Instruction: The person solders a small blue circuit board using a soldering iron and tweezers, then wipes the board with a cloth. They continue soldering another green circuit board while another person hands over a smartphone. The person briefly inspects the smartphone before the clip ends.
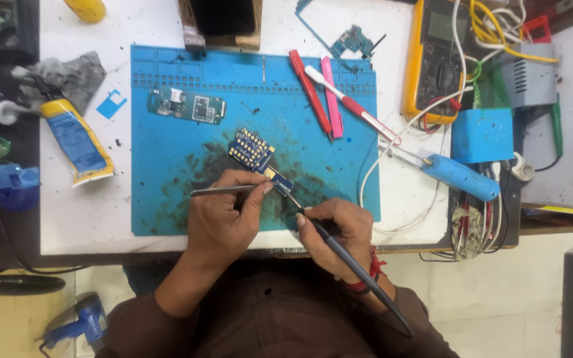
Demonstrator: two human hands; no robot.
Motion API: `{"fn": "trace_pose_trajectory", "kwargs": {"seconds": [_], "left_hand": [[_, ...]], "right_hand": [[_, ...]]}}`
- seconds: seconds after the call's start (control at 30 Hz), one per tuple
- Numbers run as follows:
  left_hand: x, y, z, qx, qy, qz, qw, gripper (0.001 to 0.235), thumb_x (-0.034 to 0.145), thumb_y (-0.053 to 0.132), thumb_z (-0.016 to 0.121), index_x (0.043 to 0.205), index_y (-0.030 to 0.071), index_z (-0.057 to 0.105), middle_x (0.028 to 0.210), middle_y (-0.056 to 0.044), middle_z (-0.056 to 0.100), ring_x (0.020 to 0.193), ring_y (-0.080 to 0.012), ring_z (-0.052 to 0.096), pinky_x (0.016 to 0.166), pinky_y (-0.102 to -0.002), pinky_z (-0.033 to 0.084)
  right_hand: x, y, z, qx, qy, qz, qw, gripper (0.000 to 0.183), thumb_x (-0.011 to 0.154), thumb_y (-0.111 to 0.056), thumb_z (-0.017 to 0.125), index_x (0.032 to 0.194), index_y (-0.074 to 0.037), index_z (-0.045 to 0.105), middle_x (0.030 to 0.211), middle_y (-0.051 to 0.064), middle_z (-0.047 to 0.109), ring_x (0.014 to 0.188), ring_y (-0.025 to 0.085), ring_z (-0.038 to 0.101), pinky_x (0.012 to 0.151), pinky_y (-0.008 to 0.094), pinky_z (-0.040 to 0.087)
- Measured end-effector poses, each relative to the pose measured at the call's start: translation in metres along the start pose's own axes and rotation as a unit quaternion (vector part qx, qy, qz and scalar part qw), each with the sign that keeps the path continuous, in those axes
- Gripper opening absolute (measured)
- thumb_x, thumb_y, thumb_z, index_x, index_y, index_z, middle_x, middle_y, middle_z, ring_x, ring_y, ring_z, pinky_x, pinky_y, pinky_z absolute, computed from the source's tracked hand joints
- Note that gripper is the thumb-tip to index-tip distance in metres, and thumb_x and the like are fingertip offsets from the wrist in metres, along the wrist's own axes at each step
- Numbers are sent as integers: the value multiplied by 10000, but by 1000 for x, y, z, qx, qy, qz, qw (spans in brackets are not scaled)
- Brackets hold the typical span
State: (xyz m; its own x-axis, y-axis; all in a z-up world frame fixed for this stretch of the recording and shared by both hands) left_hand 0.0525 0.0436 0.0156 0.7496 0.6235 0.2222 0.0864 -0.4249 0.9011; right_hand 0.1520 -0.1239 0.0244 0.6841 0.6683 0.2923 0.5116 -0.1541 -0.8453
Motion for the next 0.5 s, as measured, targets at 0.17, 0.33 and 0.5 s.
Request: {"fn": "trace_pose_trajectory", "kwargs": {"seconds": [0.17,0.33,0.5], "left_hand": [[2,0,1,-8,-5,-9,1000,97,952,118,744,996,49,692,780,-59,751,615,-108,701,536,-259,516],[2,1,0,-10,0,-4,1000,102,953,109,747,998,40,688,779,-64,743,630,-106,704,543,-259,517],[1,1,0,-10,6,0,1000,102,957,109,749,997,40,685,788,-63,748,645,-105,708,554,-260,518]], "right_hand": [[1,1,1,28,4,19,999,104,848,-12,778,877,-8,679,704,45,702,574,82,684,496,217,479],[2,-1,0,5,19,4,1000,119,833,-8,787,876,-6,675,705,55,692,570,85,657,508,224,466],[1,-2,1,0,10,-4,1000,120,827,-4,787,877,-6,678,702,59,683,566,94,646,503,235,454]]}}
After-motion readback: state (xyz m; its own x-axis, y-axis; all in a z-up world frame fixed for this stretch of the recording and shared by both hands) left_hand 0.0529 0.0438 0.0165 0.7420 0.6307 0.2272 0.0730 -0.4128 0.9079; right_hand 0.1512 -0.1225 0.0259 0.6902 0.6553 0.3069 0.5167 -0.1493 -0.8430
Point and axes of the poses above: each hand's wrist, its own x-axis towards the middle knuckle, its own z-axis out of the palm, y = z × x, the point moved 7 cm from there along x, towards the middle knuckle
